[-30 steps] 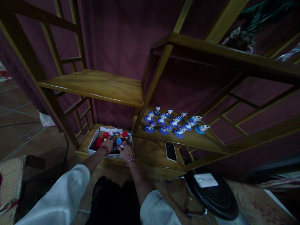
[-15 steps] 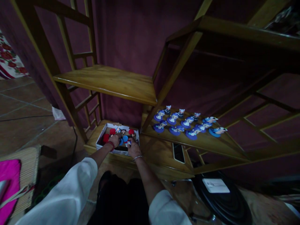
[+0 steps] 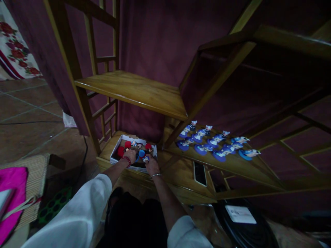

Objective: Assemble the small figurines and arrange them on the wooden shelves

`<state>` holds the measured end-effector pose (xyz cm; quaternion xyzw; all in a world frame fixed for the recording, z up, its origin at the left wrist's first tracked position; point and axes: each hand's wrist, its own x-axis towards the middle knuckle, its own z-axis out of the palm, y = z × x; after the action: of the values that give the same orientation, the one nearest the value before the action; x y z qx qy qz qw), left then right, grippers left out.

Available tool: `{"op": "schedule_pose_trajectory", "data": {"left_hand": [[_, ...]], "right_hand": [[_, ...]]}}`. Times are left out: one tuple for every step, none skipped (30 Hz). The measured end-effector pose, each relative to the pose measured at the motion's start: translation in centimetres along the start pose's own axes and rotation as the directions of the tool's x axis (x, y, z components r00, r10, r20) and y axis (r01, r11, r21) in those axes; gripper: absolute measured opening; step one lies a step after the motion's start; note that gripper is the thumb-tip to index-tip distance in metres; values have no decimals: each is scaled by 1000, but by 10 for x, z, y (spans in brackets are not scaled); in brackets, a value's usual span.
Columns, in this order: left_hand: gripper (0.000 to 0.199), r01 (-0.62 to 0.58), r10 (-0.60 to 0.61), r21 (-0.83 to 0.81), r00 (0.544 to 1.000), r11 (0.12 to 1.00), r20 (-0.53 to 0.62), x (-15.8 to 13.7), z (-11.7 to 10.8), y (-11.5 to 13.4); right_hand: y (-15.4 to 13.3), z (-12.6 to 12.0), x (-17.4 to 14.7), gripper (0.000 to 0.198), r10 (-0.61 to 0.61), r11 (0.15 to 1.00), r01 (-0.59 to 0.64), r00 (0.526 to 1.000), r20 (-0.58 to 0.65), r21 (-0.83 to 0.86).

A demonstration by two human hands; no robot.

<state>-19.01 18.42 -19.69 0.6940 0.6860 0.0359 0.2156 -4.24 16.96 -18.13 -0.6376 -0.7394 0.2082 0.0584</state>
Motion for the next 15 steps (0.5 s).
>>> {"op": "schedule_pose_trajectory", "data": {"left_hand": [[30, -6, 6, 7, 1000, 1000, 7, 0, 1, 0], [30, -11, 10, 15, 1000, 1000, 14, 0, 2, 0], [30, -14, 14, 23, 1000, 1000, 23, 1, 3, 0], [30, -18, 17, 30, 999, 999, 33, 1, 4, 0], [29, -20, 19, 36, 999, 999, 43, 2, 5, -1], [29, -24, 22, 41, 998, 999, 52, 2, 6, -1], [29, -28, 25, 46, 998, 999, 60, 3, 7, -1], [28, -33, 30, 49, 997, 998, 66, 4, 8, -2], [28, -39, 35, 52, 997, 998, 72, 4, 8, -2], [28, -44, 39, 55, 996, 998, 78, 5, 9, -2], [28, -49, 44, 58, 995, 997, 85, 5, 9, -2], [27, -54, 48, 62, 995, 997, 93, 5, 9, -2], [27, -59, 52, 67, 994, 996, 101, 5, 8, -1], [26, -63, 55, 71, 993, 995, 109, 5, 8, -1], [26, -67, 58, 76, 991, 995, 118, 4, 7, 0]], "right_hand": [[-1, 1, 0, 33, 8, 1000, -8, 1000, -8, 7], [-1, 1, 0, 32, 15, 1000, -15, 1000, -14, 14], [-2, 2, 0, 31, 17, 1000, -16, 1000, -20, 17], [-3, 2, 0, 30, 15, 1000, -15, 1000, -23, 13], [-3, 3, 0, 29, 15, 1000, -15, 1000, -24, 6], [-4, 4, 0, 28, 15, 1000, -15, 1000, -20, -1], [-4, 4, 1, 27, 14, 1000, -15, 1000, -18, -4], [-4, 5, 1, 26, 15, 1000, -15, 1000, -16, -6], [-4, 5, 1, 25, 16, 1000, -16, 1000, -13, -7], [-4, 5, 2, 25, 18, 1000, -18, 1000, -12, -8], [-4, 5, 2, 25, 21, 1000, -21, 1000, -14, -10], [-4, 5, 2, 26, 26, 1000, -26, 1000, -16, -14], [-5, 5, 2, 26, 31, 999, -31, 999, -15, -20], [-5, 4, 2, 26, 37, 999, -37, 999, -13, -26], [-6, 4, 2, 26, 39, 999, -40, 999, -9, -31]]}}
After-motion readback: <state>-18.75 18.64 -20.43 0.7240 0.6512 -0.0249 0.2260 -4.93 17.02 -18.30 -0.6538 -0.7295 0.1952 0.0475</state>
